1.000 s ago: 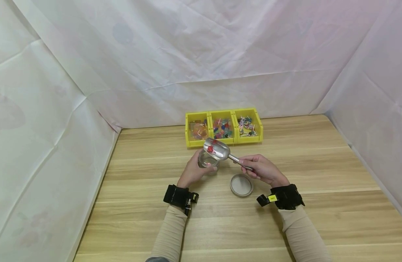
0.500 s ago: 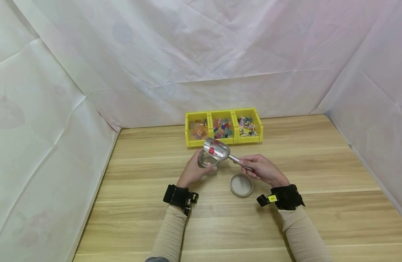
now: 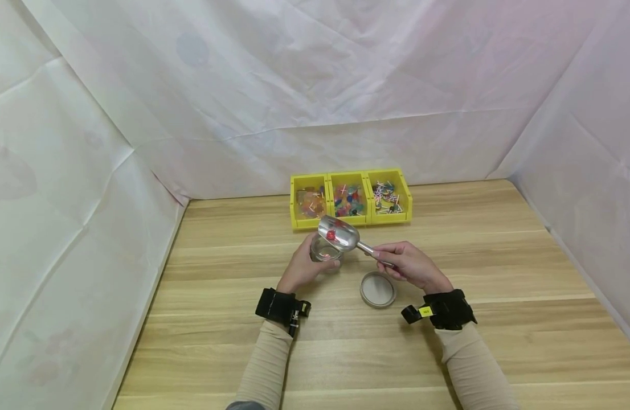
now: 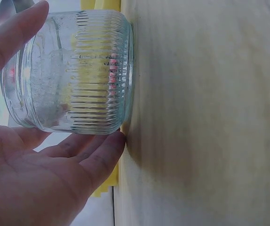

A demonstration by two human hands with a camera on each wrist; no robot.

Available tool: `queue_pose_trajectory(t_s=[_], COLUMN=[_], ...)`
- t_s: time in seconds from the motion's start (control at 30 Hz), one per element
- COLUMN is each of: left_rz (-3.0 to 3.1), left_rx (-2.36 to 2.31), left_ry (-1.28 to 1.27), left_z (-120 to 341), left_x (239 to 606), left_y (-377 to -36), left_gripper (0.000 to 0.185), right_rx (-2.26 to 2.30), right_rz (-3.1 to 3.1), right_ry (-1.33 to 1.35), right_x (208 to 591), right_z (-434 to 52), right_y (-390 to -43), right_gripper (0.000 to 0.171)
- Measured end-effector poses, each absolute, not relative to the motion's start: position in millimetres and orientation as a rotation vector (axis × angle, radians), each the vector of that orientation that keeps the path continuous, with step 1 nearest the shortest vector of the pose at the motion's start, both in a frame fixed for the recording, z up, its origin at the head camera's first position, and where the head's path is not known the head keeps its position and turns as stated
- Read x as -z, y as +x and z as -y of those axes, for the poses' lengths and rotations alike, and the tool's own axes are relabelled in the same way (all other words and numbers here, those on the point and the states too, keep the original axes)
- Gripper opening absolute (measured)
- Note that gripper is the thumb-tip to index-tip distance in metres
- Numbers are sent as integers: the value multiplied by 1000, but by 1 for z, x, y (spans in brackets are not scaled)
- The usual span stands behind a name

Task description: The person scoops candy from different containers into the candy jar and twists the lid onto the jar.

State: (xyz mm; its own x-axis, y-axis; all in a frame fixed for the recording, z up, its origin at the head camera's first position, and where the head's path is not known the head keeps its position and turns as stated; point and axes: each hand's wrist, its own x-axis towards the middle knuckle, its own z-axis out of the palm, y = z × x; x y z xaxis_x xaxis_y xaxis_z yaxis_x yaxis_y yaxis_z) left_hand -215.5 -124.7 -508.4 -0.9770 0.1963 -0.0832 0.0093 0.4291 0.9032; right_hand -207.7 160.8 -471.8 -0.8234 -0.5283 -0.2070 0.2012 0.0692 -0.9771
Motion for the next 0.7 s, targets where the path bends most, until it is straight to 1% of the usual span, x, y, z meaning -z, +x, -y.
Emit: queue_pose_trajectory(t_s=[0.47,0.7], left_rz=[-2505,-2496], left_rx=[-1578,-1590], left_ry=[185,190], left_z=[125,125], left_x=[509,509], left_y=[-215,-215], left_gripper=[90,90], right_rx=[1801,1794], right_rz=[-1849,-1874], right_ry=[-312,-325], right_x=[468,466], right_z=[-158,-157], right_y=[-205,-204], right_gripper=[37,33])
